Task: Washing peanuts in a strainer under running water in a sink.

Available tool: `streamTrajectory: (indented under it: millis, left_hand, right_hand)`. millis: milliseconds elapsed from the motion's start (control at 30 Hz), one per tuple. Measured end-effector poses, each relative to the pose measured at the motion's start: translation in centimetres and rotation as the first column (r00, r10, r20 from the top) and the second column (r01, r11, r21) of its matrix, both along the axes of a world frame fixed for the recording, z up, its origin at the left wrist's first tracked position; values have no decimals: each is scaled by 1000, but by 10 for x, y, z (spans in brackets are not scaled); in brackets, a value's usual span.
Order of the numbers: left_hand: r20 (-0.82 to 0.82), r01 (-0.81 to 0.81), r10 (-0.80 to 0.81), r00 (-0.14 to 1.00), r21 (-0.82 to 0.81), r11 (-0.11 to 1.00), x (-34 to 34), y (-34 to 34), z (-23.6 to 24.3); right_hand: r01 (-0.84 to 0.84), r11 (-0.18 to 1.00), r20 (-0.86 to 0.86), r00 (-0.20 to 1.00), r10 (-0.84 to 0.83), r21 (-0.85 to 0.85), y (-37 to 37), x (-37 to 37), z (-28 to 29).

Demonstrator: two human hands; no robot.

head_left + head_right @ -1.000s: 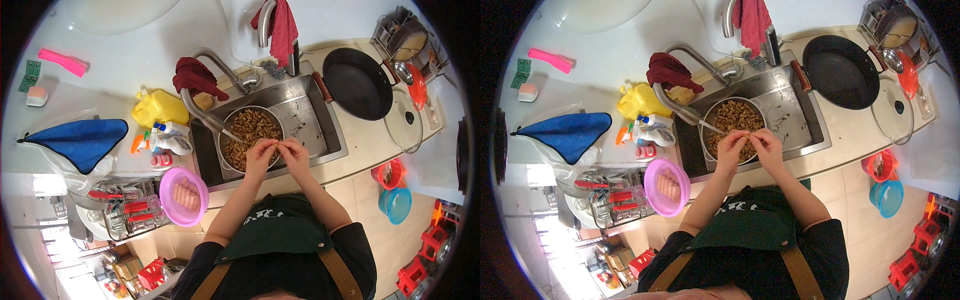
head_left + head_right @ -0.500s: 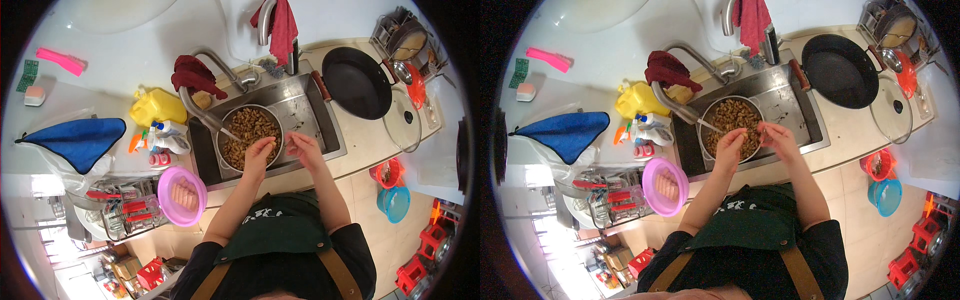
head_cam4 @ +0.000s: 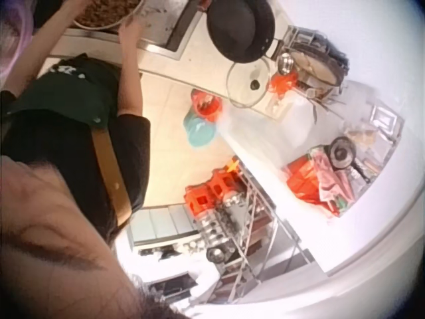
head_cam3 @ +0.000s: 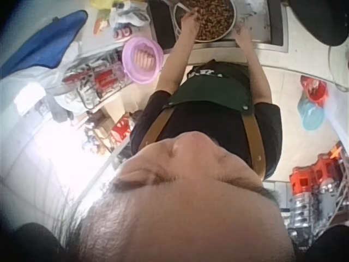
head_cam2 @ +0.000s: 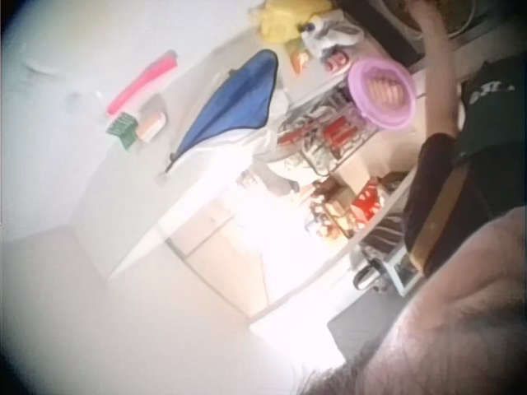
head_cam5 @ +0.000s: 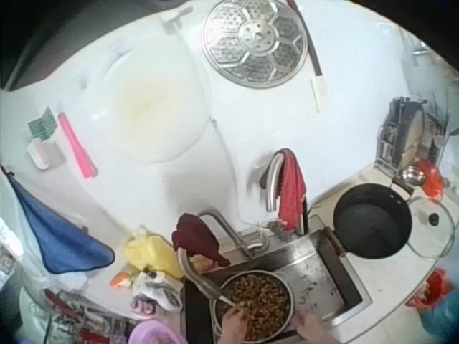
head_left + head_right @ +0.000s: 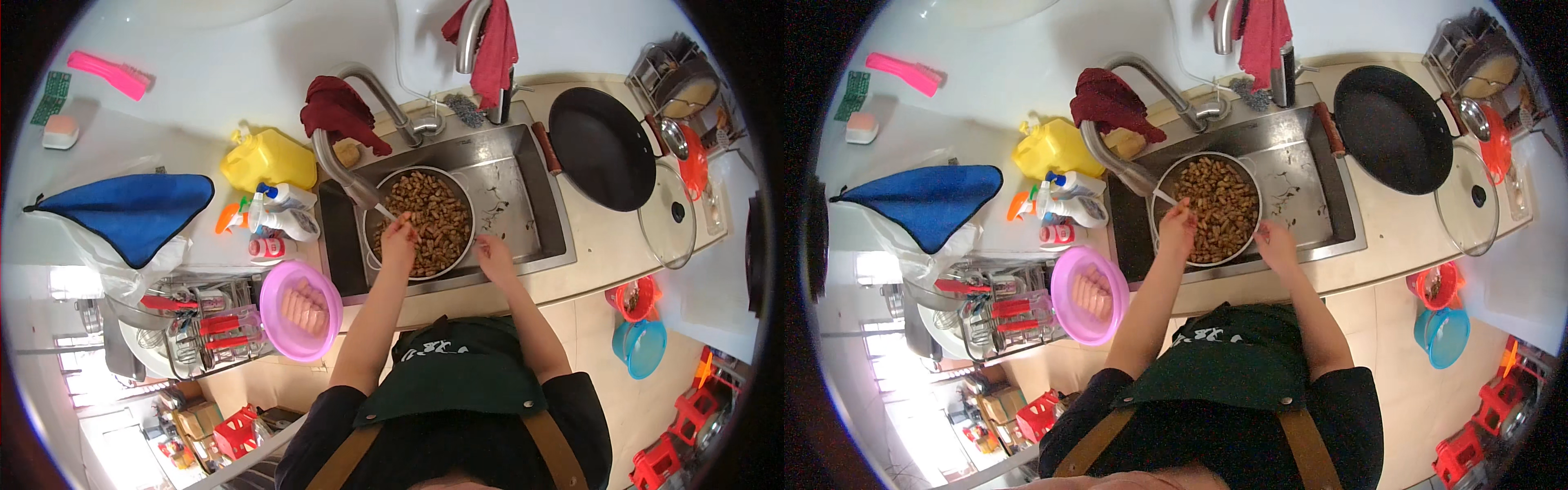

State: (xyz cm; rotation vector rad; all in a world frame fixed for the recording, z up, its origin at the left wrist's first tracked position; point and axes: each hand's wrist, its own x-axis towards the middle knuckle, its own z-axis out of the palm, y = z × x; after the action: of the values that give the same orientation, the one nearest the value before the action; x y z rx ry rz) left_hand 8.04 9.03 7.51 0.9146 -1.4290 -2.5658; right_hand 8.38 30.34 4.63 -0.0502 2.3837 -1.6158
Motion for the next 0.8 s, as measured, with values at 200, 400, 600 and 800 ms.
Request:
streamTrajectory:
  millis: [200,400,600,800]
  left_hand:
    - [117,-46,42,992,29,999,-25,-50,-11]
    - [108,32,-32,994,-4,999,-33,-71,-23]
    - [294,271,-209,933,-192,943,-52,-61,-47]
    - [600,685,-340,724,-564,462,-102,-39,-104]
  right_hand:
    - [-137,977,58,990,129,160,1,17,-20]
    - [-61,786,-146,971,190,615,23,19,-11]
    - [120,666,-375,891,254,736,40,19,-25]
    - [82,656,-297,928,224,751,38,18,-25]
